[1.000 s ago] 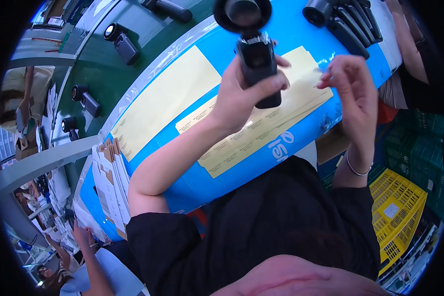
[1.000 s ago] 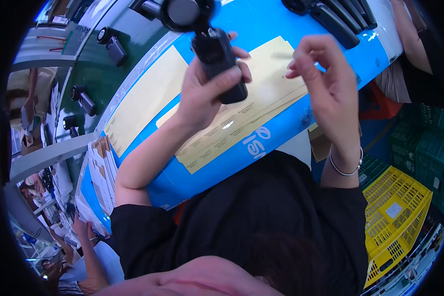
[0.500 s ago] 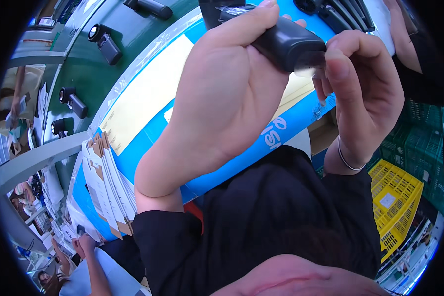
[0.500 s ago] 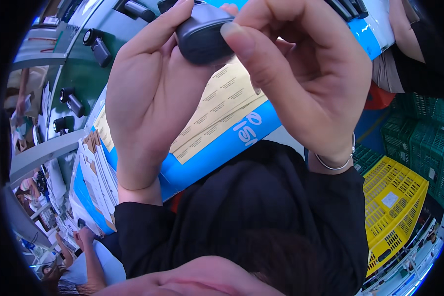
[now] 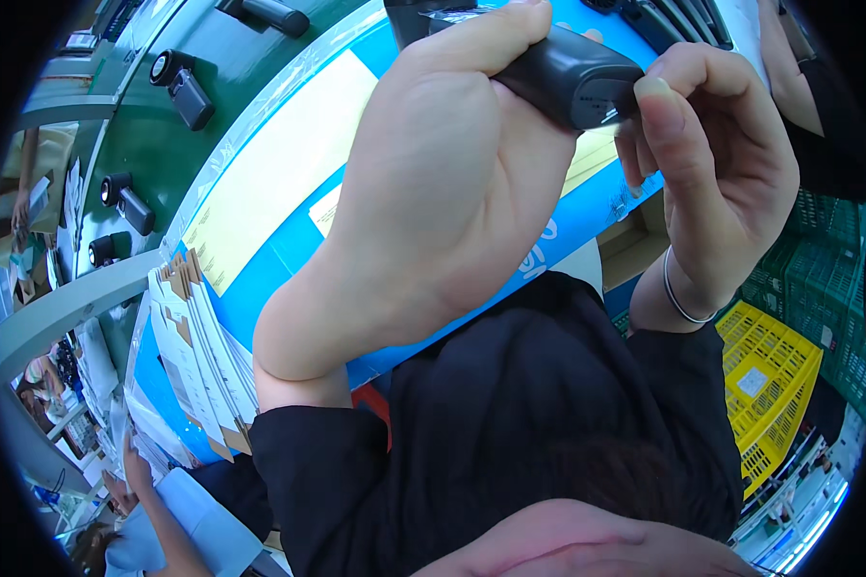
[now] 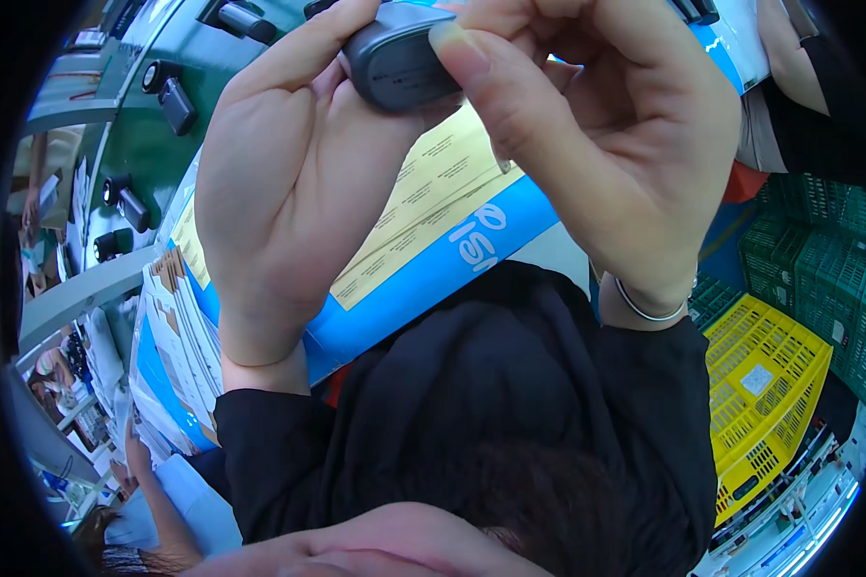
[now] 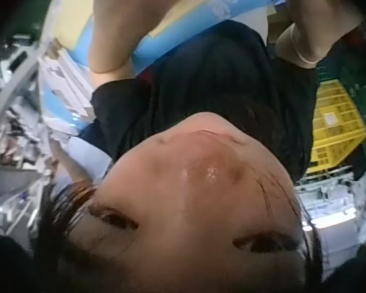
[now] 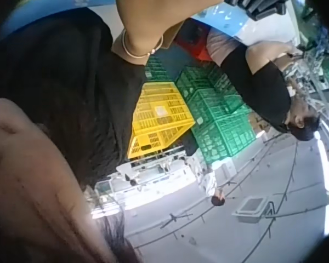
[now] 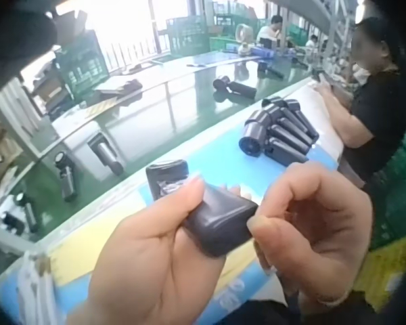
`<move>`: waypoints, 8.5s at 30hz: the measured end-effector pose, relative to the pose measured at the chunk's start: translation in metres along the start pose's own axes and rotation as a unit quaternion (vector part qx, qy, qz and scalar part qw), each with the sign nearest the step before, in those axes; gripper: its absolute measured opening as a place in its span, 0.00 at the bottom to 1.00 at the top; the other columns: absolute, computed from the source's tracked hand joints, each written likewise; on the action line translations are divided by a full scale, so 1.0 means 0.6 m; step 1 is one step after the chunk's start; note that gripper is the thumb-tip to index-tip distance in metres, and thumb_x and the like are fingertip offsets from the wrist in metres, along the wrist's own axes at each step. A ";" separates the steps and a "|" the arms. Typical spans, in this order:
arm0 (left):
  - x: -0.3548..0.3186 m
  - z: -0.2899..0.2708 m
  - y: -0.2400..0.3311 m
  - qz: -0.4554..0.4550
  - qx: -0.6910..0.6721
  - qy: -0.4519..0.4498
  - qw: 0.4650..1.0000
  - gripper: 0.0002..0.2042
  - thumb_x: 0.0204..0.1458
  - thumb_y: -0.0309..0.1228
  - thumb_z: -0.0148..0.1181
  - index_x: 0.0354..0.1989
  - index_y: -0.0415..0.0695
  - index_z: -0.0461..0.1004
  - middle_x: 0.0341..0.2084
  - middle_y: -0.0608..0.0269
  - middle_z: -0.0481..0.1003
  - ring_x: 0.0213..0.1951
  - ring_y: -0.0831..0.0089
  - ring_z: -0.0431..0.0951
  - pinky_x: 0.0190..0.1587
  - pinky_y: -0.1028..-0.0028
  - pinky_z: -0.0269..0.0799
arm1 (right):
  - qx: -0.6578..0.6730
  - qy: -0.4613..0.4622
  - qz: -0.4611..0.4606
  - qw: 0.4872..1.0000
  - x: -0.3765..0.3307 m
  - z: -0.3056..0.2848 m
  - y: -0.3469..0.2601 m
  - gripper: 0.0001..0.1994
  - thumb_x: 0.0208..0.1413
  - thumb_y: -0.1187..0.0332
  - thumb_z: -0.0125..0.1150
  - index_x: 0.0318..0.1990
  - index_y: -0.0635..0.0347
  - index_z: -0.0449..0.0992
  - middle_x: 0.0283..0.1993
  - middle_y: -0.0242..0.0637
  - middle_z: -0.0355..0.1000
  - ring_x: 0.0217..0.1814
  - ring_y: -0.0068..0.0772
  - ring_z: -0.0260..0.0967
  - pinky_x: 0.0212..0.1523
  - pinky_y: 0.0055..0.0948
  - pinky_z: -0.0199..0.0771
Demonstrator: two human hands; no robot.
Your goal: The person picks up handheld fans, peels adhesive labels from a sheet, and applies them onto the bottom of each fan by hand. The person sets the labeled fans on the worktable and inserts a fan into a plastic bag.
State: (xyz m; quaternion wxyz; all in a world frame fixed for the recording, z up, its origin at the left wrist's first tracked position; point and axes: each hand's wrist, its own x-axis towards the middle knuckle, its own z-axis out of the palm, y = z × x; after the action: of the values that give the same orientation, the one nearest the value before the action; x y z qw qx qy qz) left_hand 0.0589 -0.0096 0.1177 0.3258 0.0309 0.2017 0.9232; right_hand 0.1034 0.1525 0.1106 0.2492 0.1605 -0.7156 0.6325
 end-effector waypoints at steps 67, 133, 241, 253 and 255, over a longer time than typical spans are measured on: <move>0.098 -0.224 0.228 0.224 0.291 0.160 0.916 0.07 0.53 0.24 0.51 0.34 0.30 0.70 0.29 0.53 0.73 0.33 0.65 0.75 0.39 0.65 0.75 | -0.281 -0.092 0.150 0.943 -0.057 -0.007 0.138 0.12 0.50 0.75 0.62 0.42 0.63 0.72 0.32 0.37 0.67 0.29 0.27 0.65 0.30 0.25 0.67; 0.065 -0.174 -0.042 0.136 0.339 0.118 0.923 0.13 0.57 0.24 0.51 0.46 0.41 0.55 0.39 0.58 0.68 0.38 0.73 0.71 0.44 0.70 0.69 | -0.272 -0.106 0.150 0.944 -0.030 0.009 0.155 0.03 0.51 0.75 0.55 0.33 0.63 0.70 0.35 0.43 0.66 0.39 0.42 0.67 0.40 0.33 0.69; 0.283 -0.260 0.218 0.210 0.878 0.195 0.384 0.24 0.55 0.56 0.44 0.57 0.61 0.61 0.41 0.44 0.74 0.46 0.43 0.73 0.49 0.53 0.67 | -0.318 0.113 0.121 0.934 -0.043 -0.058 0.097 0.13 0.55 0.74 0.58 0.47 0.62 0.68 0.22 0.28 0.62 0.23 0.16 0.58 0.25 0.21 0.59; 0.222 -0.208 0.181 0.113 0.366 0.116 0.916 0.15 0.59 0.27 0.48 0.53 0.37 0.59 0.53 0.42 0.62 0.55 0.49 0.68 0.55 0.65 0.72 | -0.538 -0.105 0.060 0.834 -0.106 -0.034 0.115 0.24 0.55 0.55 0.56 0.57 0.54 0.66 0.61 0.48 0.58 0.68 0.54 0.48 0.68 0.50 0.43; 0.179 -0.176 0.140 0.071 0.308 0.052 0.947 0.16 0.59 0.26 0.48 0.54 0.35 0.58 0.53 0.42 0.62 0.56 0.51 0.66 0.57 0.63 0.70 | -0.544 -0.085 0.054 0.833 -0.102 -0.049 0.122 0.20 0.56 0.62 0.55 0.55 0.56 0.67 0.59 0.49 0.59 0.66 0.54 0.50 0.67 0.50 0.47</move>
State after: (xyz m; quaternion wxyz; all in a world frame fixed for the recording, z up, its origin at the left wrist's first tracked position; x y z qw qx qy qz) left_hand -0.0949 -0.0405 0.0460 0.2232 0.0958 0.4900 0.8372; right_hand 0.1185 0.1872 0.0179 0.2000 0.0133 -0.9700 0.1378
